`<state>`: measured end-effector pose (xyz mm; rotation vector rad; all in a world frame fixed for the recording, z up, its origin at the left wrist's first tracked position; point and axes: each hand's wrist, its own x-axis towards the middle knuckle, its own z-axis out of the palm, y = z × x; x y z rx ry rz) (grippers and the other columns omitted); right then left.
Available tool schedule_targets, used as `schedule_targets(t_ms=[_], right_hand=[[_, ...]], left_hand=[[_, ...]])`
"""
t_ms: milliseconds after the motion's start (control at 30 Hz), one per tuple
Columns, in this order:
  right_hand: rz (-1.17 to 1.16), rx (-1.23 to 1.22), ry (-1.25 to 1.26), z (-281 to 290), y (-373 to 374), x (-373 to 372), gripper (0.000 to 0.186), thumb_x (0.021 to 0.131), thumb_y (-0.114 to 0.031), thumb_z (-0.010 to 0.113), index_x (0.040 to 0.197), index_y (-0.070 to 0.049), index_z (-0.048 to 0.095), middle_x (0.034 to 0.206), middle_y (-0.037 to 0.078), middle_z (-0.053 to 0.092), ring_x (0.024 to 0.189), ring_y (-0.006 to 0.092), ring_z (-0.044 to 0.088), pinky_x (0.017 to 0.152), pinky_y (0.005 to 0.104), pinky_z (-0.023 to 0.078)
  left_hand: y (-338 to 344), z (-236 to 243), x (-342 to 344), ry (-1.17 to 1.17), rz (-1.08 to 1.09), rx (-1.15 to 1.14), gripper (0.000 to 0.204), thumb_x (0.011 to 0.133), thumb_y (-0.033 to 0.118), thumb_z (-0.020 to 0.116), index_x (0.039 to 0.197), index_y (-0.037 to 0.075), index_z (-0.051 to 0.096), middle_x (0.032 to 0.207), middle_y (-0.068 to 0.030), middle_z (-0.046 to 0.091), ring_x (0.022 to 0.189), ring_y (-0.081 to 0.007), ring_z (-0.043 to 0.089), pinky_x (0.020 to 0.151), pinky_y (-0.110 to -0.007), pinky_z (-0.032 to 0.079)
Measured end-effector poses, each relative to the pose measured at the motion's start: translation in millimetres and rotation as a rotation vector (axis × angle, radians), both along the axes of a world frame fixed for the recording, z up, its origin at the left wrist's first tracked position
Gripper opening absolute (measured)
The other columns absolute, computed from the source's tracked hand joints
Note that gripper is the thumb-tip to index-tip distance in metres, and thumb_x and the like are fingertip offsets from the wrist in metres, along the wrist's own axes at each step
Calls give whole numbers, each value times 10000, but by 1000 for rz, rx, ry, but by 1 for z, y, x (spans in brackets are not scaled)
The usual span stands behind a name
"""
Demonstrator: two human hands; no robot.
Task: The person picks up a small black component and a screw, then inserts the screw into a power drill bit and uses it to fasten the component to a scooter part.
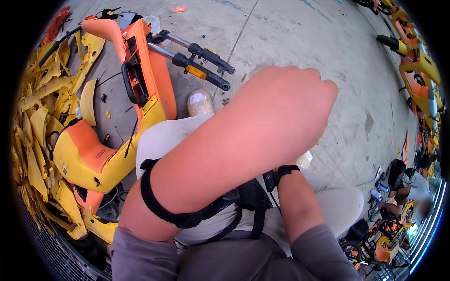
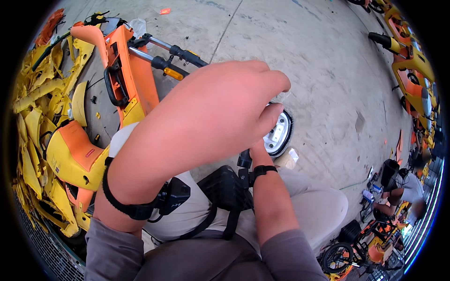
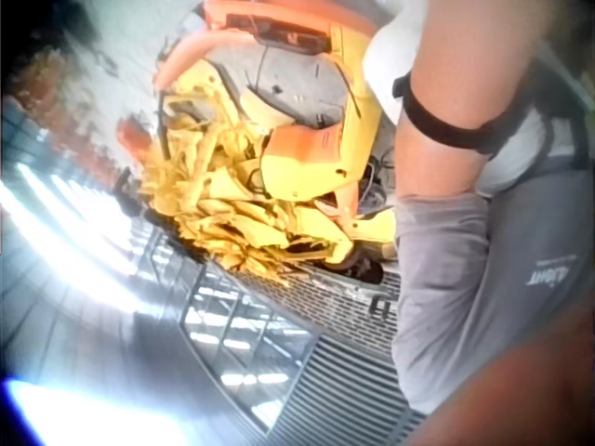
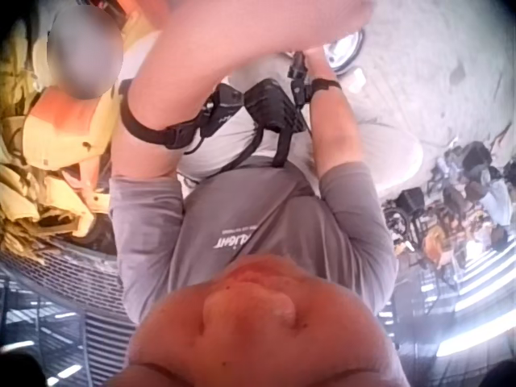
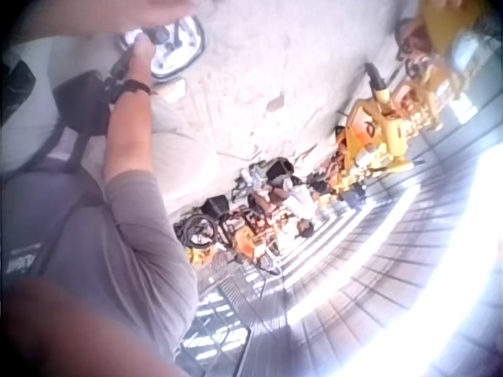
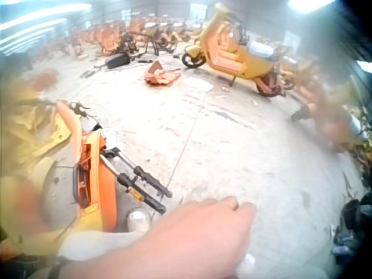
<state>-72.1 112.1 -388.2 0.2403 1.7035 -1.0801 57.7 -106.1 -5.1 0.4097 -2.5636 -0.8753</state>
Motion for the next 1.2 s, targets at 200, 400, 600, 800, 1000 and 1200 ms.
schedule_targets(t_ms=[200, 400, 600, 800, 1000, 1200], right_hand=[[4, 5, -16, -6, 0, 1, 201, 822, -157, 669, 926, 11, 629, 737, 94, 622, 600, 223, 637, 520, 352, 534], [16, -1, -24, -10, -1, 5, 207, 817, -151, 672, 936, 14, 631, 733, 91, 618, 600, 226, 637, 513, 355, 534], [24, -1, -21, -10, -4, 10, 214, 812, -145, 674, 945, 17, 632, 730, 89, 613, 600, 228, 638, 507, 358, 534], [9, 36, 69, 25, -11, 28, 306, 794, -126, 694, 1047, 16, 596, 789, 89, 600, 596, 242, 641, 518, 365, 546], [86, 58, 75, 42, -14, 30, 313, 788, -92, 687, 1070, 8, 596, 845, 96, 622, 599, 232, 640, 544, 355, 541], [261, -31, 170, 10, 3, 30, 235, 761, -53, 655, 985, 10, 619, 781, 78, 628, 573, 202, 622, 547, 342, 516]], left_hand=[[2, -3, -5, -27, -17, 1, 78, 775, 81, 638, 808, 21, 675, 816, -175, 675, 793, -336, 683, 693, -430, 539], [5, -9, -7, 6, -24, -36, 82, 756, 74, 645, 795, 15, 687, 787, -185, 683, 779, -342, 690, 678, -428, 546], [-6, -16, -20, -277, -43, 76, 189, 884, 190, 619, 970, 26, 658, 884, -158, 674, 877, -351, 662, 763, -461, 535], [-12, -12, -24, -370, -38, 88, 232, 903, 210, 585, 1007, 29, 686, 923, -173, 705, 912, -345, 683, 786, -461, 553], [-13, -10, -16, -329, -46, 95, 224, 914, 213, 578, 998, 32, 680, 909, -168, 703, 911, -349, 681, 786, -467, 552], [-16, -11, -5, -340, -46, 74, 226, 915, 220, 587, 985, 22, 670, 905, -177, 697, 908, -361, 675, 799, -467, 545]])
